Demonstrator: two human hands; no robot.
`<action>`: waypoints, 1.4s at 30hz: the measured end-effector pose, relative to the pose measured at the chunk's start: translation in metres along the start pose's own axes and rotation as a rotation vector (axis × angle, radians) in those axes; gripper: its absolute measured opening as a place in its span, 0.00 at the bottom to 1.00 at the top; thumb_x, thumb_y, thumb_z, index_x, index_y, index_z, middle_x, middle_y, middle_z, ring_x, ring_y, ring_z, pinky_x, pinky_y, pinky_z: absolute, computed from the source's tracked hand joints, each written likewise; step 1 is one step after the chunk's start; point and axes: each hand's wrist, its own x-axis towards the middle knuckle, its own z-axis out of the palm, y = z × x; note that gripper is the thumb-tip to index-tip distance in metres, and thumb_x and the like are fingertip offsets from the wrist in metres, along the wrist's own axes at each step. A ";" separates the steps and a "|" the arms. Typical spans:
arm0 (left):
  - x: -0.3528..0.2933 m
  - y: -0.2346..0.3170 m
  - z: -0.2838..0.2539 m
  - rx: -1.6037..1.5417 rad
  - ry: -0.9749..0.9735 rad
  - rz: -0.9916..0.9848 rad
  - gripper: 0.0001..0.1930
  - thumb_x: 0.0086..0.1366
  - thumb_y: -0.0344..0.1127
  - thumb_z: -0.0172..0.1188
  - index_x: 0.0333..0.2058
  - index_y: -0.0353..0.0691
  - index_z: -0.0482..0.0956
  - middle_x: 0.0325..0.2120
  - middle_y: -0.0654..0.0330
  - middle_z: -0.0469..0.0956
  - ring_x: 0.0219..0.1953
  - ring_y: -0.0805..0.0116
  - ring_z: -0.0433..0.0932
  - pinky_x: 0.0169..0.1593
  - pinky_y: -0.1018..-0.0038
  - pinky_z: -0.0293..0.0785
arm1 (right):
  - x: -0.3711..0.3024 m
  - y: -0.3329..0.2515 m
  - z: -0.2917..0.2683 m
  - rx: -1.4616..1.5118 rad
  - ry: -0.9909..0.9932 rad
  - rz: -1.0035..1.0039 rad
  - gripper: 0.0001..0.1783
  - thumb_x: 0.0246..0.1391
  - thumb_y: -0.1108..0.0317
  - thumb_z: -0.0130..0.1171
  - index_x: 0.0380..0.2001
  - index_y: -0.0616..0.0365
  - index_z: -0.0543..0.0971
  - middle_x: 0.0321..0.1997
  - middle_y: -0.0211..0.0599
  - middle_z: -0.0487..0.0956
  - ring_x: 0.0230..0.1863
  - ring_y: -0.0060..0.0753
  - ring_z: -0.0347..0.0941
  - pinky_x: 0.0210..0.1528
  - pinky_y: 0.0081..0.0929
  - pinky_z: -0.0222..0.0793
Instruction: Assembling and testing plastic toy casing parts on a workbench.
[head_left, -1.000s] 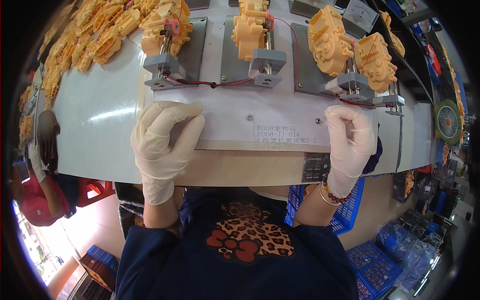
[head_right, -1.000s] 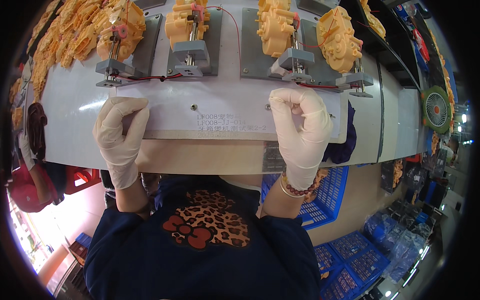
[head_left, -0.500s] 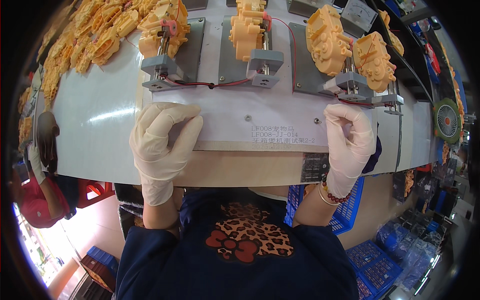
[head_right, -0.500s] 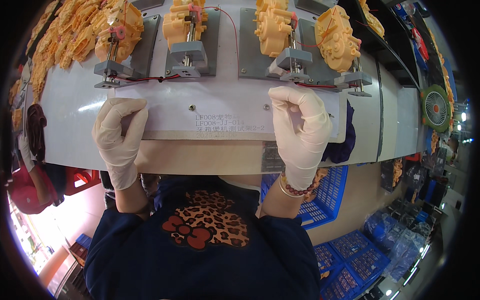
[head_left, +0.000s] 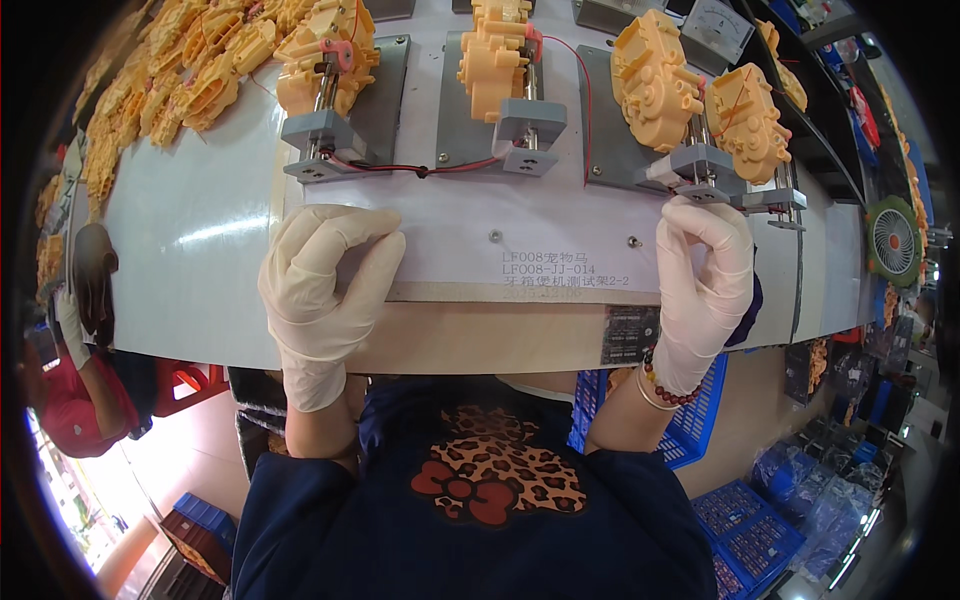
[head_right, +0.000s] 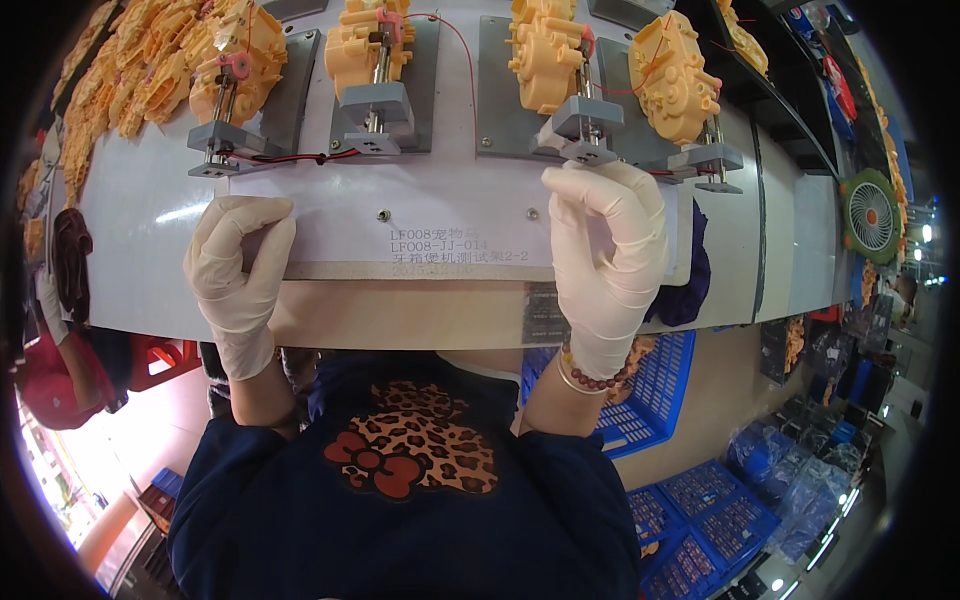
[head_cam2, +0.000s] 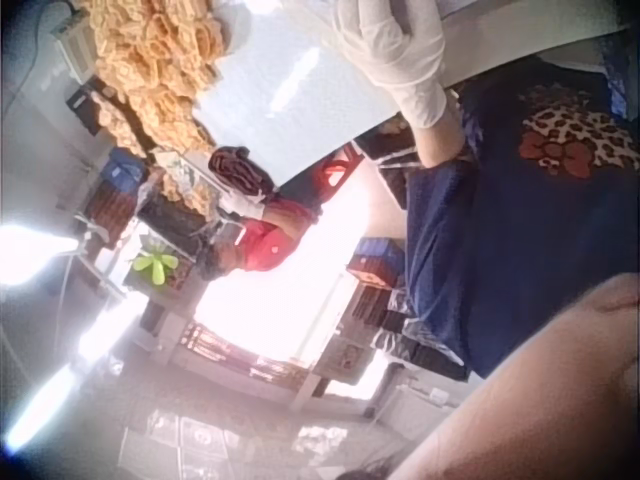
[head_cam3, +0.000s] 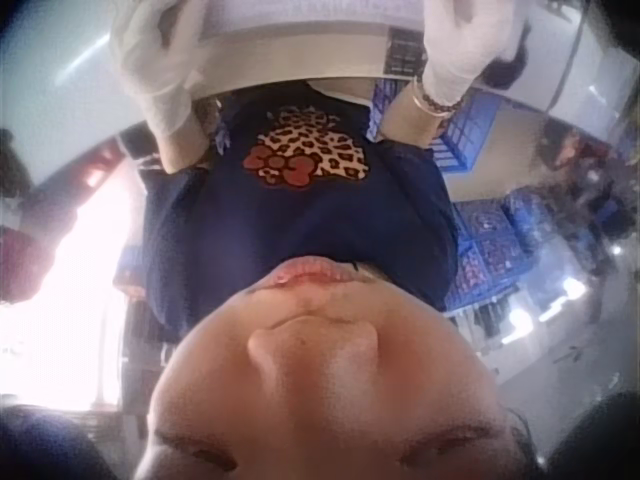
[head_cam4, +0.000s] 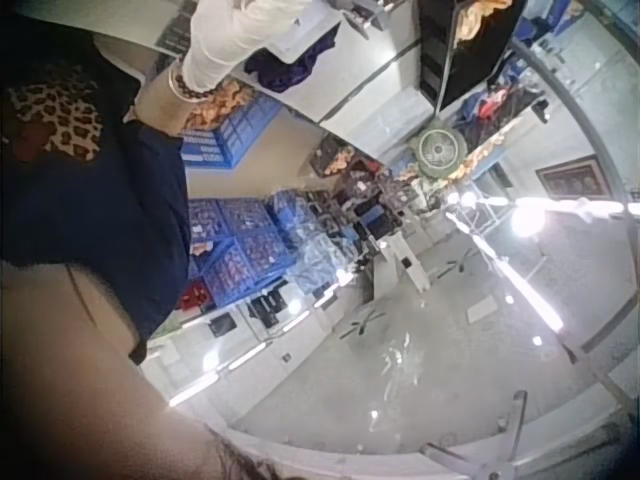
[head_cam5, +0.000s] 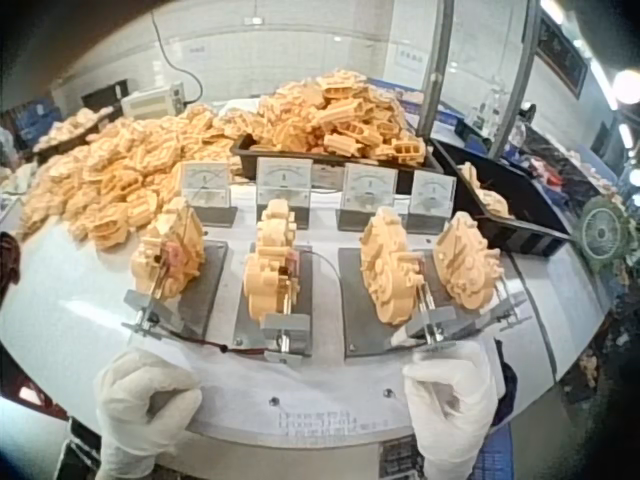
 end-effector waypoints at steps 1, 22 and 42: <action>0.000 0.000 0.000 -0.001 -0.002 0.002 0.10 0.47 0.22 0.69 0.30 0.41 0.84 0.27 0.63 0.80 0.29 0.67 0.78 0.34 0.73 0.73 | 0.001 0.002 -0.001 -0.053 0.002 -0.074 0.14 0.42 0.86 0.66 0.32 0.57 0.83 0.36 0.32 0.77 0.36 0.25 0.73 0.41 0.20 0.69; 0.000 0.002 0.000 -0.017 -0.009 -0.020 0.11 0.47 0.22 0.69 0.31 0.41 0.84 0.27 0.62 0.80 0.30 0.66 0.77 0.34 0.73 0.73 | -0.003 0.004 -0.006 0.120 0.015 -0.081 0.11 0.40 0.85 0.68 0.22 0.57 0.78 0.28 0.28 0.68 0.29 0.24 0.64 0.32 0.19 0.61; 0.001 0.002 0.000 -0.033 -0.002 -0.012 0.10 0.47 0.21 0.68 0.30 0.40 0.83 0.26 0.62 0.79 0.30 0.66 0.77 0.34 0.73 0.72 | -0.011 -0.003 -0.006 0.142 0.079 0.151 0.27 0.47 0.88 0.62 0.52 0.60 0.81 0.20 0.13 0.61 0.22 0.08 0.49 0.24 0.13 0.45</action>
